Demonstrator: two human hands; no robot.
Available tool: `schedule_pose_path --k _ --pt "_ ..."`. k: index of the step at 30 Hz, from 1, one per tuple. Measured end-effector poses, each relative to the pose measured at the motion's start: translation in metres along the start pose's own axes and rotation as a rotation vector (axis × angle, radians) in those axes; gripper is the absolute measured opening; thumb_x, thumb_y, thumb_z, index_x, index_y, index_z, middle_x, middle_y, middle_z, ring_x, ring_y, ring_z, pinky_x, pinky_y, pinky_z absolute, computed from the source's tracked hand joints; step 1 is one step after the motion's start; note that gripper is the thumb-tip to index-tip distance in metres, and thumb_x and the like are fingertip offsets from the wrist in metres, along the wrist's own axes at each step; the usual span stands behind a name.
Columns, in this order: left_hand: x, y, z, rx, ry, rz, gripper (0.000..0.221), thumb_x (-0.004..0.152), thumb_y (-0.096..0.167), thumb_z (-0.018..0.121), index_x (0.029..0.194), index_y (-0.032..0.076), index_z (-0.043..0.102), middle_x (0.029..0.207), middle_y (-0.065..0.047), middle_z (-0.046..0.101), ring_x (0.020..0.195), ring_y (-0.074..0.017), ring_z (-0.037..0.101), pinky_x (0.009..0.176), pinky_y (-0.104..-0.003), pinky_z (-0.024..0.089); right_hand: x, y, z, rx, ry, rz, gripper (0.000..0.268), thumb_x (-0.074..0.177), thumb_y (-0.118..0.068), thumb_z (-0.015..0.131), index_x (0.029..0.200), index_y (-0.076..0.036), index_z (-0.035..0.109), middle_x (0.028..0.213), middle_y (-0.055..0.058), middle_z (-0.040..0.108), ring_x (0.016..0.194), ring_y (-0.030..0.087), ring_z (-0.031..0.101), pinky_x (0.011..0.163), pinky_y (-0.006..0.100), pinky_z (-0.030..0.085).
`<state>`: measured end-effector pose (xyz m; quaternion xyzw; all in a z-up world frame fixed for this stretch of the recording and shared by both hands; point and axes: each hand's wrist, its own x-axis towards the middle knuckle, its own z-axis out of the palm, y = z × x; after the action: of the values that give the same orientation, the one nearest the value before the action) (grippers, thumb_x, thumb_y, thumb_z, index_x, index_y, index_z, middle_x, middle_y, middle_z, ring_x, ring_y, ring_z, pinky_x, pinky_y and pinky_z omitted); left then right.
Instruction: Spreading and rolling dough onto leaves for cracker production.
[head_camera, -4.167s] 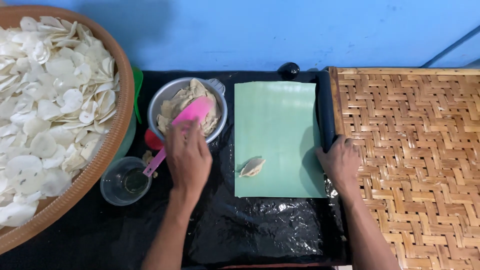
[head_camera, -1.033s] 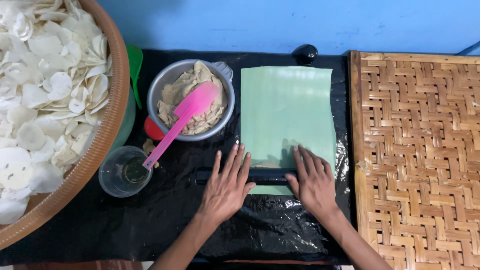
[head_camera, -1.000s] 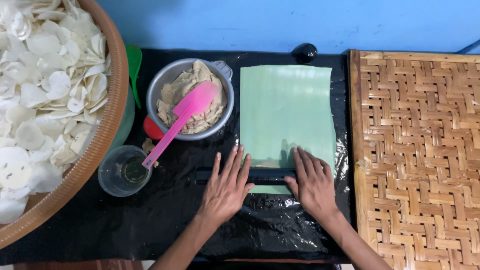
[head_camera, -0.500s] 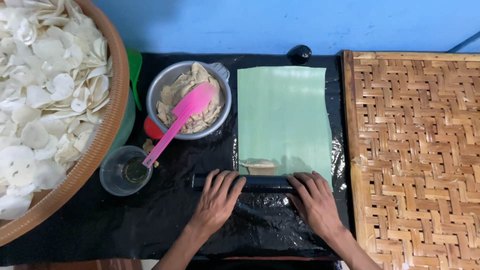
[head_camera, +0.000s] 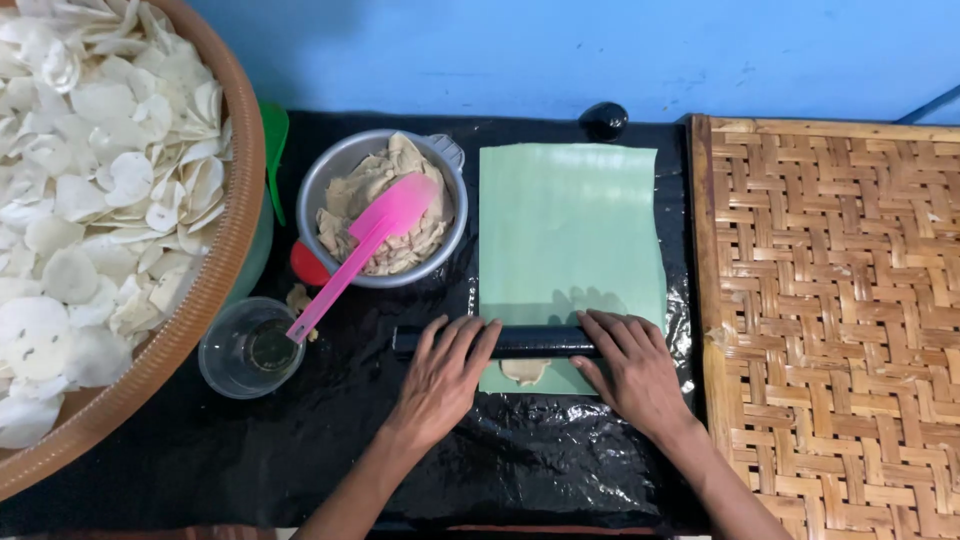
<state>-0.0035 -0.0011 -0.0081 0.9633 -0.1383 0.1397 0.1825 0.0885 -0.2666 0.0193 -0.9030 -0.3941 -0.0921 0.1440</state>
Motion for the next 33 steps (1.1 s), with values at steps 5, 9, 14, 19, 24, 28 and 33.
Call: schedule_pose_path --k 5,9,14,19,24,28,33 --pt "-0.003 0.006 0.007 0.047 0.016 -0.020 0.055 0.094 0.016 0.055 0.145 -0.001 0.050 0.152 -0.020 0.049 0.145 -0.0336 0.042 0.120 -0.056 0.027 -0.002 -0.001 0.006 -0.020 0.012 -0.011 0.059 0.095 -0.039 0.060 0.141 -0.002 0.056 0.139 0.013 0.062 0.127 0.029 0.057 0.107 0.044 0.042" --pt "0.020 0.002 0.007 0.027 -0.045 -0.086 0.064 0.101 0.037 0.050 0.146 -0.008 0.044 0.156 -0.024 0.042 0.150 -0.0351 0.035 0.121 -0.059 0.020 0.007 0.013 0.018 -0.038 -0.136 0.081 0.060 0.101 -0.043 0.052 0.146 -0.003 0.052 0.145 0.014 0.056 0.139 0.030 0.050 0.112 0.044 0.042" --pt "0.050 -0.021 0.017 0.052 -0.085 -0.096 0.063 0.106 0.042 0.044 0.148 -0.005 0.045 0.158 -0.026 0.040 0.152 -0.0369 0.029 0.123 -0.058 0.018 0.039 0.021 0.017 -0.075 -0.094 0.083 0.055 0.105 -0.036 0.044 0.148 -0.004 0.051 0.153 0.024 0.049 0.141 0.038 0.046 0.113 0.049 0.039" --pt "0.066 -0.030 0.018 0.079 0.072 -0.044 0.062 0.106 0.044 0.047 0.144 -0.005 0.053 0.152 -0.031 0.046 0.147 -0.0428 0.034 0.117 -0.052 0.029 0.051 0.045 0.039 -0.158 0.013 0.072 0.051 0.108 -0.031 0.046 0.146 0.003 0.055 0.146 0.035 0.050 0.133 0.048 0.048 0.107 0.050 0.041" --pt "0.060 -0.009 -0.018 -0.120 -0.215 -0.234 0.055 0.096 0.047 0.062 0.128 0.002 0.063 0.115 -0.019 0.064 0.115 -0.0349 0.059 0.101 -0.049 0.046 0.072 0.019 0.013 0.130 -0.088 0.622 0.036 0.111 -0.031 0.047 0.123 -0.004 0.069 0.119 0.021 0.064 0.104 0.041 0.064 0.094 0.049 0.052" --pt "0.054 -0.021 -0.011 -0.050 -0.052 -0.053 0.055 0.090 0.048 0.065 0.117 0.000 0.065 0.110 -0.023 0.068 0.109 -0.0406 0.063 0.090 -0.051 0.050 0.046 0.015 0.018 0.121 0.214 0.298 0.038 0.106 -0.027 0.057 0.125 0.006 0.064 0.114 0.023 0.062 0.105 0.041 0.060 0.090 0.049 0.051" --pt "0.060 -0.017 -0.032 -0.274 -0.319 -0.362 0.050 0.101 0.048 0.055 0.119 0.002 0.061 0.096 -0.021 0.073 0.093 -0.0400 0.072 0.080 -0.050 0.056 -0.011 -0.003 0.014 0.155 -0.041 -0.010 0.049 0.086 -0.036 0.074 0.121 -0.003 0.062 0.114 0.015 0.062 0.098 0.031 0.060 0.086 0.045 0.053"
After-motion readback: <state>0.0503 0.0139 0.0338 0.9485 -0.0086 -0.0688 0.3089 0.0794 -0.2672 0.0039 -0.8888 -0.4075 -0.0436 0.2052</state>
